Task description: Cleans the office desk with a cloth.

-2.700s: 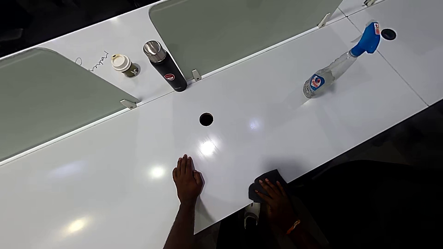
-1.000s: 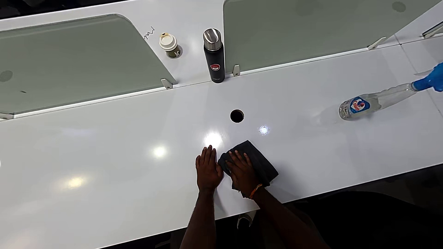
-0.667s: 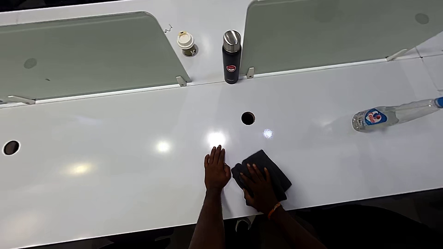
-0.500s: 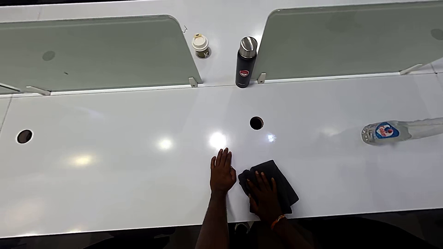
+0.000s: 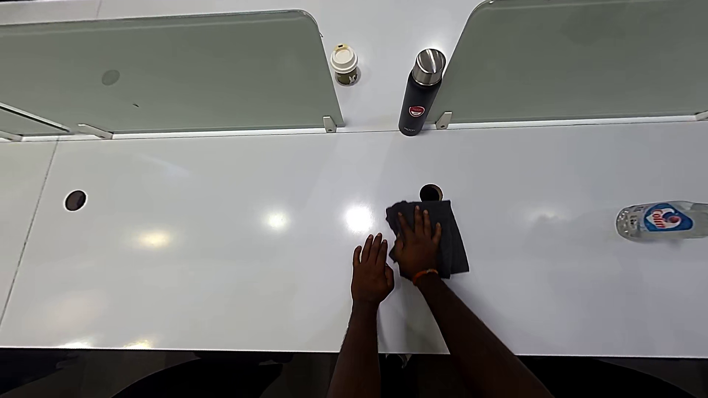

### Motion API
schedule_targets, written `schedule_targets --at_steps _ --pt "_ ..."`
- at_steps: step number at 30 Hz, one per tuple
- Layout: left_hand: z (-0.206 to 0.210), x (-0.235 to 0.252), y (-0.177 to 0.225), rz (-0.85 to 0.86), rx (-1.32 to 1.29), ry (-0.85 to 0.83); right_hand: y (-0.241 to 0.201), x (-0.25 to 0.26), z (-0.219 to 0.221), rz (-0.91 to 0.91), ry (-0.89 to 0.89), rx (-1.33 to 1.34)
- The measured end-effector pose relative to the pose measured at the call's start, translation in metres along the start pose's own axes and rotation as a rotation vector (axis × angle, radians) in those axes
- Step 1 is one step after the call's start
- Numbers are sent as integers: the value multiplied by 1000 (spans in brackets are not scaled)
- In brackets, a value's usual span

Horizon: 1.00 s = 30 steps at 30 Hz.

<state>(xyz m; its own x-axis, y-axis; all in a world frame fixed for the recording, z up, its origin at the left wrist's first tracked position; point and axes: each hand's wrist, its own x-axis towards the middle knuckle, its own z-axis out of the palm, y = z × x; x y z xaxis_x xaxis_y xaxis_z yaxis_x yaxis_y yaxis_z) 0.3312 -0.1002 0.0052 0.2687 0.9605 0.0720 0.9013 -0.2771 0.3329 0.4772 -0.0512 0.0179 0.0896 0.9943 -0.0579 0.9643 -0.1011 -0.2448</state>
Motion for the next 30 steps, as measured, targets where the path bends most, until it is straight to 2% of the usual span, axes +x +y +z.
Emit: schedule_targets --at_steps 5,9,12,15,18,21,24,30 --pt "-1 -1 0 4 -15 -25 -8 43 -2 29 8 33" --pt "-3 -2 0 19 -12 -26 -4 34 -2 0 9 81" --pt "-1 -1 -2 33 -23 3 1 -7 -6 -69 -14 97" --pt "-3 -1 -1 32 -42 2 11 -80 -4 -137 8 94" --pt "-2 -1 -2 23 -33 -18 25 -161 -5 -145 -43 68" --pt "-2 -1 -1 19 -27 -30 39 -216 -9 -164 -81 46" --pt "-3 -2 0 12 -40 -52 45 -230 -14 -179 -116 50" --pt "-3 0 0 -2 -48 -45 43 -189 -13 -225 -135 22"
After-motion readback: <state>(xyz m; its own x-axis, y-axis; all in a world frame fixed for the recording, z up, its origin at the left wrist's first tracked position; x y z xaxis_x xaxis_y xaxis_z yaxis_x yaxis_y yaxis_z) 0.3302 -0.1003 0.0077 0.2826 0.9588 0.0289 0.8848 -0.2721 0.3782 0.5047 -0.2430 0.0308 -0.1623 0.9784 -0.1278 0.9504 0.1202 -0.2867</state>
